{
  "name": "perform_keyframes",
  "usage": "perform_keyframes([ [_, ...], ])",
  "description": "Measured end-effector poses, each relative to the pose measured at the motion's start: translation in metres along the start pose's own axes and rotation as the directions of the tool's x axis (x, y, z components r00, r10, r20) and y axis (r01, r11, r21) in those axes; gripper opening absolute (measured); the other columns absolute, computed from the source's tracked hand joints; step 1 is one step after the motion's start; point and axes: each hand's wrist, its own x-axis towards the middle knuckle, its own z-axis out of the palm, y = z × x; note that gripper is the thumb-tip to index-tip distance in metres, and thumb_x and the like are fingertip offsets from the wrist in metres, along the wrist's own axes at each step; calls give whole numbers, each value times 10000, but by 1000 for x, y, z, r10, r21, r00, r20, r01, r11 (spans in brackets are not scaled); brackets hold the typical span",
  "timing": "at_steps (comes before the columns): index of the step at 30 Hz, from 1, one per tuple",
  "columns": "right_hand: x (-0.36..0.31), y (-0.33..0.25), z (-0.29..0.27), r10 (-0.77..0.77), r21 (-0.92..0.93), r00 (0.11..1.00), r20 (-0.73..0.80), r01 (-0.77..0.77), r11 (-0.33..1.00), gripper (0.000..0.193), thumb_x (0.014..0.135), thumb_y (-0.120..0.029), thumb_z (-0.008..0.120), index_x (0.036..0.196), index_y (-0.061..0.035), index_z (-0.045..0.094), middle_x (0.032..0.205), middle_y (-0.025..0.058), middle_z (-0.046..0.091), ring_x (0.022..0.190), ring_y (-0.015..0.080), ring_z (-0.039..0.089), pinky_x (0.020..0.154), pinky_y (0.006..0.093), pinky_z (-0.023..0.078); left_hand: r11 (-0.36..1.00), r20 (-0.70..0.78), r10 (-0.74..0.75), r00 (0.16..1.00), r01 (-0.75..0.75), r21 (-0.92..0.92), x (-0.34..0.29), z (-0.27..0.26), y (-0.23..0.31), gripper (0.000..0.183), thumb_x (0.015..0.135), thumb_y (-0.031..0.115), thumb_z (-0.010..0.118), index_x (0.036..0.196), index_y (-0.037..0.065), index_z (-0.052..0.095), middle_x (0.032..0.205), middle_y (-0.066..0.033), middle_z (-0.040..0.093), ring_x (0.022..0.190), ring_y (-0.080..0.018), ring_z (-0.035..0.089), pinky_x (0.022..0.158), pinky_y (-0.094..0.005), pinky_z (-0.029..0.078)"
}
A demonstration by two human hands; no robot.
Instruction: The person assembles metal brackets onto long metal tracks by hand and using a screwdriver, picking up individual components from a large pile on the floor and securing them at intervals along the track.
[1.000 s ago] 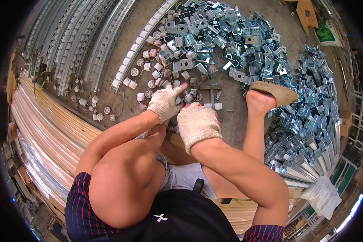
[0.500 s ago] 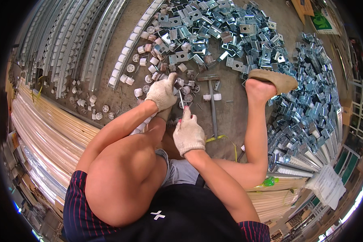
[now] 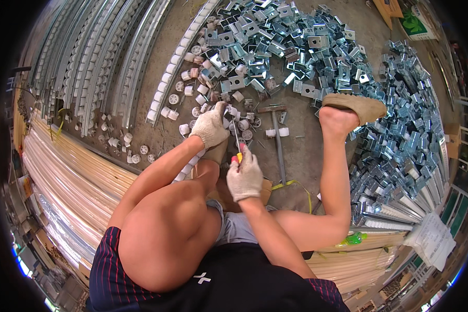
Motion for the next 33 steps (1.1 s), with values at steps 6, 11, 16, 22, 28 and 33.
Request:
perform_keyframes([
  [6,82,78,-71,-135,-190,980,-143,107,976,482,905,-109,663,1374,-43,577,1155,221,669,961,404,700,833,476,578,941,59,120,991,-95,-325,1,-4,-14,813,718,300,772,1437,67,471,1090,-289,718,1071,-442,697,966,-471,547],
  [11,90,95,-109,-104,127,993,-59,111,986,485,902,-89,670,1378,-48,586,1147,229,695,958,377,720,831,443,590,978,174,31,984,6,-206,-18,-9,4,813,709,337,766,1422,62,487,1079,-289,722,1046,-442,705,938,-479,554],
  [16,36,-3,-107,-471,136,865,173,452,881,509,883,-82,698,1386,-98,619,945,165,687,760,361,700,672,436,579,980,198,-107,974,137,-142,-17,0,-9,728,700,348,769,1290,-17,547,1034,-293,726,1021,-438,714,914,-478,563],
  [22,36,43,-101,-442,-18,858,261,462,887,492,909,-115,661,1393,-45,603,937,174,701,756,387,700,651,450,564,959,196,-29,980,83,-270,-19,-12,13,635,682,367,784,1128,-56,625,1004,-272,726,995,-423,714,921,-461,564],
  [28,41,21,-95,-364,187,928,78,345,920,446,906,-39,619,1352,-24,594,1057,236,713,860,396,726,723,440,586,968,128,-63,990,92,-233,-27,-11,4,604,677,355,789,1131,-20,649,1028,-268,722,1038,-406,704,939,-447,557],
  [33,44,36,-81,-594,184,795,122,570,801,455,910,-23,633,1362,-60,602,916,171,704,779,364,713,642,434,564,978,162,-55,985,86,-191,-28,-9,-2,649,671,344,793,1185,-20,635,1092,-265,714,1066,-403,699,960,-447,550],
])
